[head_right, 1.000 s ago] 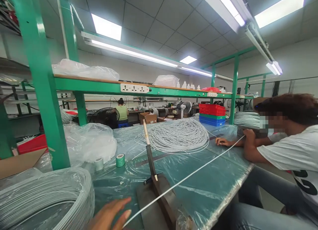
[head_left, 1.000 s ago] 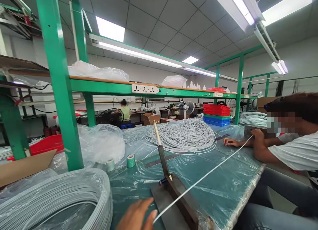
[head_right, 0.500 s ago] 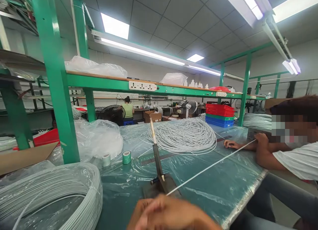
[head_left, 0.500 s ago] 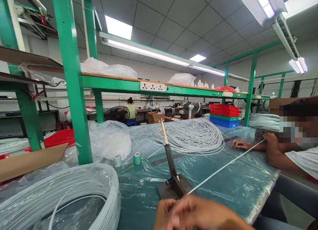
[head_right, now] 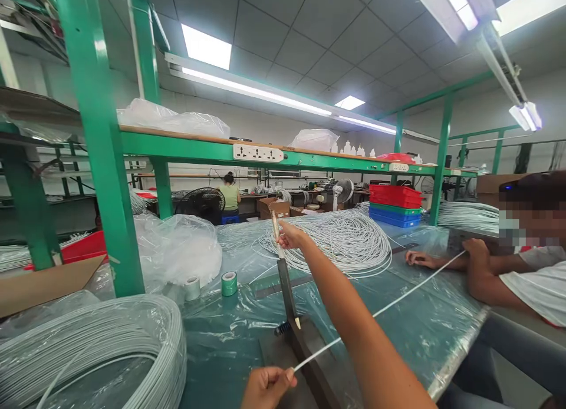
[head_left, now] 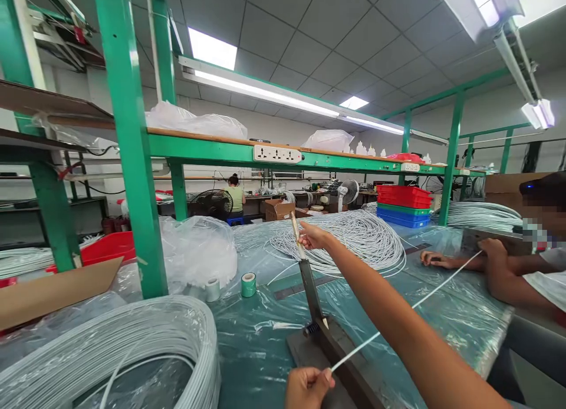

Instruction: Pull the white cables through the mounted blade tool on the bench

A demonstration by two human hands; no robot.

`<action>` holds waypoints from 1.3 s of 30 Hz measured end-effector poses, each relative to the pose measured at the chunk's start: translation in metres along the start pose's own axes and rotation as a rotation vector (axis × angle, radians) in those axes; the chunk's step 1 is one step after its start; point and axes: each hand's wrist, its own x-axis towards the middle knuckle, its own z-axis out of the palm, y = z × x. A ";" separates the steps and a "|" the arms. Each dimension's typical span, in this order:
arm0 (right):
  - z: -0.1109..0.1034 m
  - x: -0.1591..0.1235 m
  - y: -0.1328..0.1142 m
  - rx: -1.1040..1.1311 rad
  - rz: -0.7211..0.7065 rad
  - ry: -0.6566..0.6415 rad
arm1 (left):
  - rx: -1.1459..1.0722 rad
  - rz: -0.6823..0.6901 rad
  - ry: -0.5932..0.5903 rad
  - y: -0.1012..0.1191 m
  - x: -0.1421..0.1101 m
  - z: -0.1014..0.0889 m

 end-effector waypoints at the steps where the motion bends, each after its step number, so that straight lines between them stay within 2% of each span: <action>1: 0.003 0.003 0.000 0.010 0.010 -0.018 | -0.005 0.002 0.010 0.000 0.000 0.000; 6: 0.009 0.002 -0.001 0.042 0.030 -0.023 | -0.031 0.018 0.038 0.004 0.000 0.000; 10: -0.004 -0.026 -0.005 0.089 -0.020 -0.043 | -0.002 0.021 0.022 0.007 -0.003 -0.001; 13: -0.025 -0.069 -0.007 0.127 -0.064 -0.091 | 0.002 0.033 0.008 0.007 -0.004 0.000; 16: -0.047 -0.128 0.004 0.149 -0.048 -0.164 | 0.018 0.028 -0.002 0.010 -0.007 0.000; 20: -0.062 -0.207 0.046 0.105 0.009 -0.202 | 0.082 -0.019 -0.030 0.020 -0.011 -0.001; 24: -0.060 -0.255 0.101 0.163 0.139 -0.113 | 0.111 -0.041 -0.034 0.028 -0.014 -0.002; 28: -0.051 -0.272 0.131 0.242 0.244 -0.071 | 0.125 -0.061 -0.038 0.033 -0.017 -0.002; 33: -0.034 -0.285 0.137 0.034 0.311 -0.024 | 0.125 -0.057 -0.036 0.034 -0.018 -0.003; 36: -0.031 -0.293 0.137 -0.181 0.196 0.044 | 0.117 -0.052 -0.035 0.033 -0.018 -0.002; 39: -0.035 -0.296 0.142 -0.288 0.042 0.114 | 0.107 -0.046 -0.034 0.030 -0.017 0.000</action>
